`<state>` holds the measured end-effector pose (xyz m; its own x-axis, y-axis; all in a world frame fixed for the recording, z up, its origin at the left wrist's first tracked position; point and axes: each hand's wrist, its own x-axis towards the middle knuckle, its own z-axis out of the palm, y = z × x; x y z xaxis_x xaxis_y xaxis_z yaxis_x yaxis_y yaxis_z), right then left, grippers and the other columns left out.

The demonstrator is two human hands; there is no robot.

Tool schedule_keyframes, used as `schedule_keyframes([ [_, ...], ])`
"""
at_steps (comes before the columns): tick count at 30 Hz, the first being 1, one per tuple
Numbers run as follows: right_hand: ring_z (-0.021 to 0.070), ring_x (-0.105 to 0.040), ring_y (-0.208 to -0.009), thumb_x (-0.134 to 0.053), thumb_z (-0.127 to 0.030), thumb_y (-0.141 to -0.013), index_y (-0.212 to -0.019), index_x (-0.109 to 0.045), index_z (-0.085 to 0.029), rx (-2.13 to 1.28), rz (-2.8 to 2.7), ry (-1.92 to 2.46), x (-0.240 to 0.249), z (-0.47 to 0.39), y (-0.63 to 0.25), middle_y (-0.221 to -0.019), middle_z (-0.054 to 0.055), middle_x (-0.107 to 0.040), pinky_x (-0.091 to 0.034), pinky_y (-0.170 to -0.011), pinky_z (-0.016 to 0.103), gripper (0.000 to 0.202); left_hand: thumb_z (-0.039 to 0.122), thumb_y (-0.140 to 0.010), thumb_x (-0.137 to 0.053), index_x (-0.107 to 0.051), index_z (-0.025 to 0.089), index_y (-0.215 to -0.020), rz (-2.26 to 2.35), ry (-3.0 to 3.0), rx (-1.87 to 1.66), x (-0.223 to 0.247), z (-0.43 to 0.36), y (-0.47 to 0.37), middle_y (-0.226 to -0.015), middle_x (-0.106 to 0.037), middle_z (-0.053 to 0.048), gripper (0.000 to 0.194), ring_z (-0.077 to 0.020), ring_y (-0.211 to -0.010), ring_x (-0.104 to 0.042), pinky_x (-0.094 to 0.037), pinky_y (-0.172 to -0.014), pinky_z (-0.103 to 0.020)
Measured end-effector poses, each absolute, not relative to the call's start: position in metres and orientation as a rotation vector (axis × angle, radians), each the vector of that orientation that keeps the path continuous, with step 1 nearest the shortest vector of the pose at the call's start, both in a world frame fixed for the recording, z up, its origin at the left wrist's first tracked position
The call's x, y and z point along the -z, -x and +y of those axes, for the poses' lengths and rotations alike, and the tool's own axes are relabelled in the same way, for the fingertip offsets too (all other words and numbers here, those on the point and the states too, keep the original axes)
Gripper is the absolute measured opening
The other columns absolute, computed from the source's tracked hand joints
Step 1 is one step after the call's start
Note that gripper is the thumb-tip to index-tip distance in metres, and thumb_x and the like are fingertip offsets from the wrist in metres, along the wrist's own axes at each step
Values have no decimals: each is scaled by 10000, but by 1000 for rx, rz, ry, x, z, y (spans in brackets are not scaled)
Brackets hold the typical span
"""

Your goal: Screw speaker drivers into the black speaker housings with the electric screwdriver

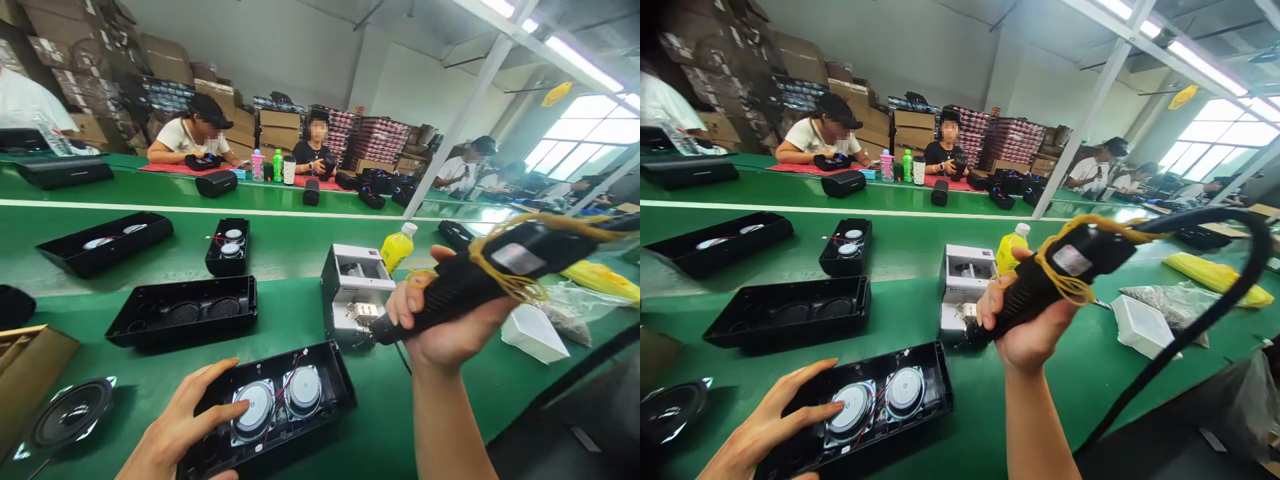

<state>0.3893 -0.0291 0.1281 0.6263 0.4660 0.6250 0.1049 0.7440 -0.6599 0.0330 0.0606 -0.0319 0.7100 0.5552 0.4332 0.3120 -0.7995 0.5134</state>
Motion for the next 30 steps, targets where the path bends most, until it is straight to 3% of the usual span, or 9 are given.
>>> schedule_keyframes([
  [9,113,-393,-322,-695,-846,-968,-1193,-835,-327,-609,-916,578,-137,-20,-291,-595,-64,-579,-336,-289,244,583,443,-825,-985,-745,392,-1406,638,-2434,-535,2,56,-32,-1794,-445,-111,631,-426,-1606,-483,-529,-1251,-682],
  [18,128,-498,-343,-708,-883,-933,-1216,-797,-305,-874,-925,559,-89,5,-230,-630,-52,-666,-452,-338,248,650,366,-757,-1017,-800,326,-1260,575,-2377,-628,-3,56,-41,-1704,-523,-94,549,-379,-1504,-545,-503,-1273,-610],
  [25,142,-520,-361,-770,-844,-907,-1204,-821,-300,-930,-928,591,-72,7,-225,-648,-36,-697,-456,-373,270,622,429,-774,-1006,-822,312,-1202,554,-2358,-679,-4,57,-42,-1701,-530,-93,480,-374,-1491,-550,-497,-1281,-583],
  [30,147,-462,-351,-714,-874,-920,-1201,-803,-297,-898,-935,682,-68,9,-225,-594,-43,-645,-400,-373,275,648,476,-808,-981,-822,303,-1221,535,-2355,-689,-3,57,-42,-1699,-529,-117,475,-376,-1493,-550,-495,-1278,-589],
])
